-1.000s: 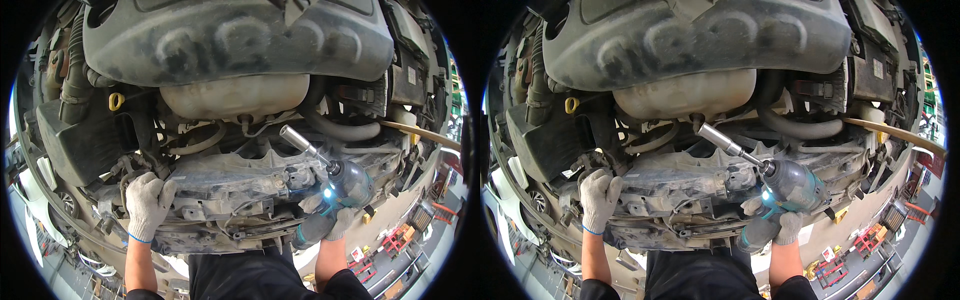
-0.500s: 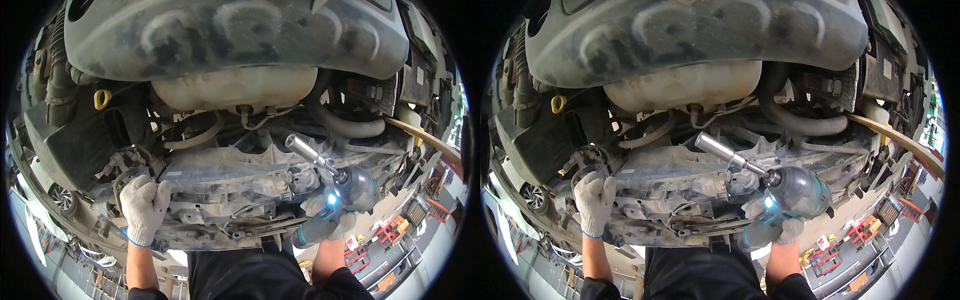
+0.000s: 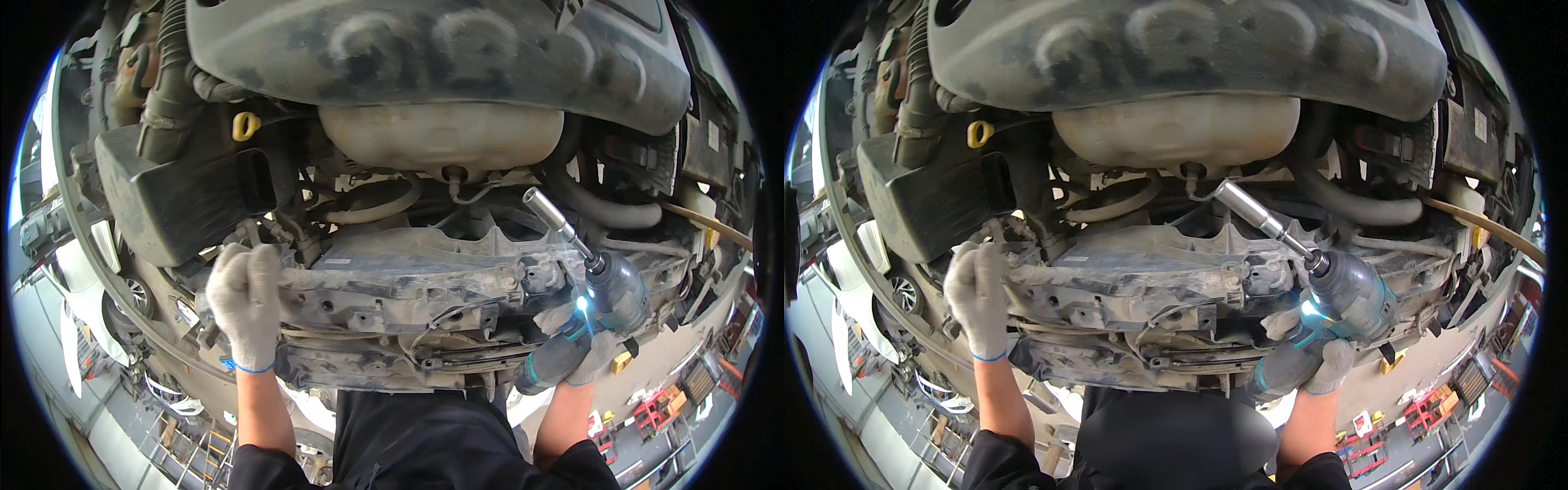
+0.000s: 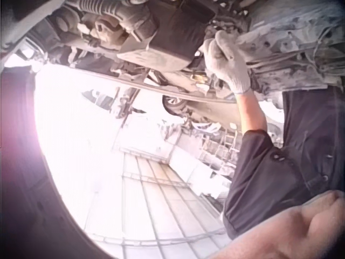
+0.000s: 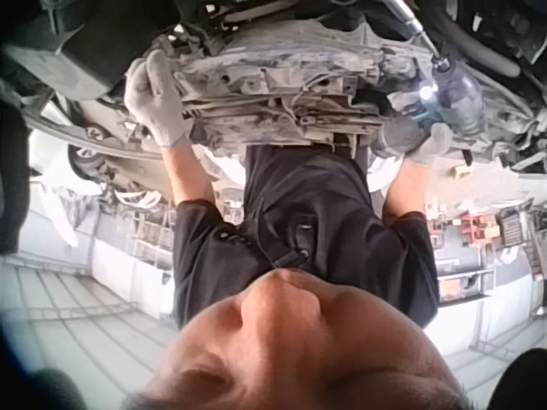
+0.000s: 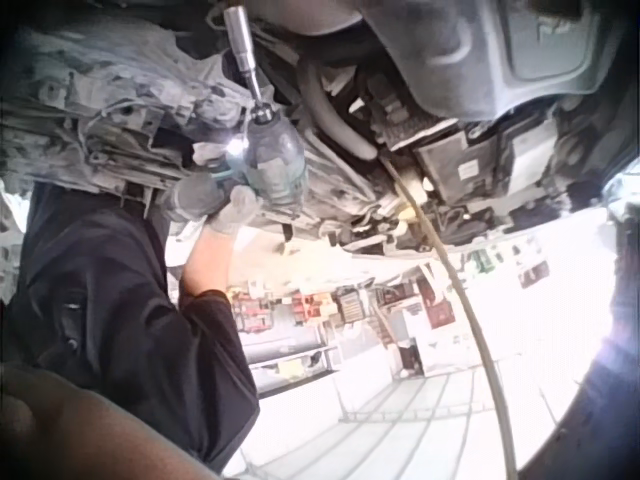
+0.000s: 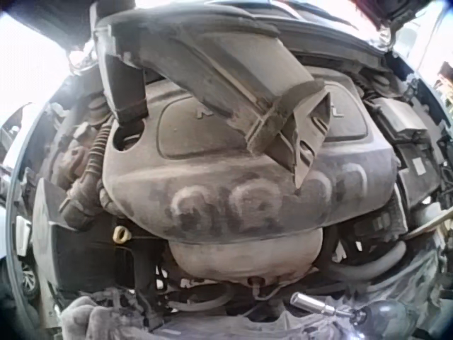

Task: The person works on the front of a white car with the hood open. They remove a plastic cover, use a power drill to loosen and remove bolts from the radiator support, and detach the radiator assembly. A second person is visible in the background cleaning a license plate.

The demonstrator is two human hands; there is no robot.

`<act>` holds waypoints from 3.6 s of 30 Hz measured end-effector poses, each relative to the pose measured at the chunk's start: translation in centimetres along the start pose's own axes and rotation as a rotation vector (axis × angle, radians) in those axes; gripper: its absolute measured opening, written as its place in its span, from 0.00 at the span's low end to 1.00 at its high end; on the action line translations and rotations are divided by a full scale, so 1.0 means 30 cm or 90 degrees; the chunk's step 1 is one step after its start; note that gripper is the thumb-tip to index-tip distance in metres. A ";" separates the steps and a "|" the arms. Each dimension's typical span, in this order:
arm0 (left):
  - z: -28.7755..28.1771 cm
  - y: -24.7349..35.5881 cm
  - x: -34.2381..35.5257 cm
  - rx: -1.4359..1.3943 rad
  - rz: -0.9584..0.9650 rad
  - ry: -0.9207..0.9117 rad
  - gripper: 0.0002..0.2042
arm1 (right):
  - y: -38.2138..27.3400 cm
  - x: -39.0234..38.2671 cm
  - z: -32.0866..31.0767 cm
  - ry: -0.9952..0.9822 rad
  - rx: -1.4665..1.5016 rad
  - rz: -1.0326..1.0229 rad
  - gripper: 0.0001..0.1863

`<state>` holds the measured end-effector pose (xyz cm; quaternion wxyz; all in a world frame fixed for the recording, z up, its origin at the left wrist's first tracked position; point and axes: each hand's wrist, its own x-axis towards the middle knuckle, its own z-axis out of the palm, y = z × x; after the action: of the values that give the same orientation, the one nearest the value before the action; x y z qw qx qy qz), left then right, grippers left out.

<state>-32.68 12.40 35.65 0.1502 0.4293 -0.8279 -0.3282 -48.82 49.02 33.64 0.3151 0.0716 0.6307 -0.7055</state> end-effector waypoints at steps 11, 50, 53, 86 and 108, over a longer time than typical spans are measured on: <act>0.004 0.005 -0.046 0.203 0.145 -0.126 0.02 | -0.010 -0.001 -0.013 -0.068 0.029 0.024 0.31; -0.338 -0.110 -0.654 0.169 -0.187 -0.158 0.08 | 0.011 -0.010 -0.046 -0.009 0.038 0.030 0.43; -0.331 -0.182 -0.753 0.039 -0.592 -0.185 0.16 | 0.018 0.004 -0.048 -0.025 0.041 0.021 0.47; -0.321 -0.396 -0.669 0.030 -0.798 -0.433 0.24 | 0.058 0.098 0.014 -0.066 0.175 0.030 0.47; -0.168 -0.265 -0.590 0.082 -0.366 -0.341 0.12 | 0.068 0.025 -0.076 0.056 0.018 -0.034 0.47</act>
<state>-14.76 21.33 34.62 -0.1962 0.5513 -0.7028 -0.4045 -48.99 50.87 31.12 0.2670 0.0902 0.6354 -0.7190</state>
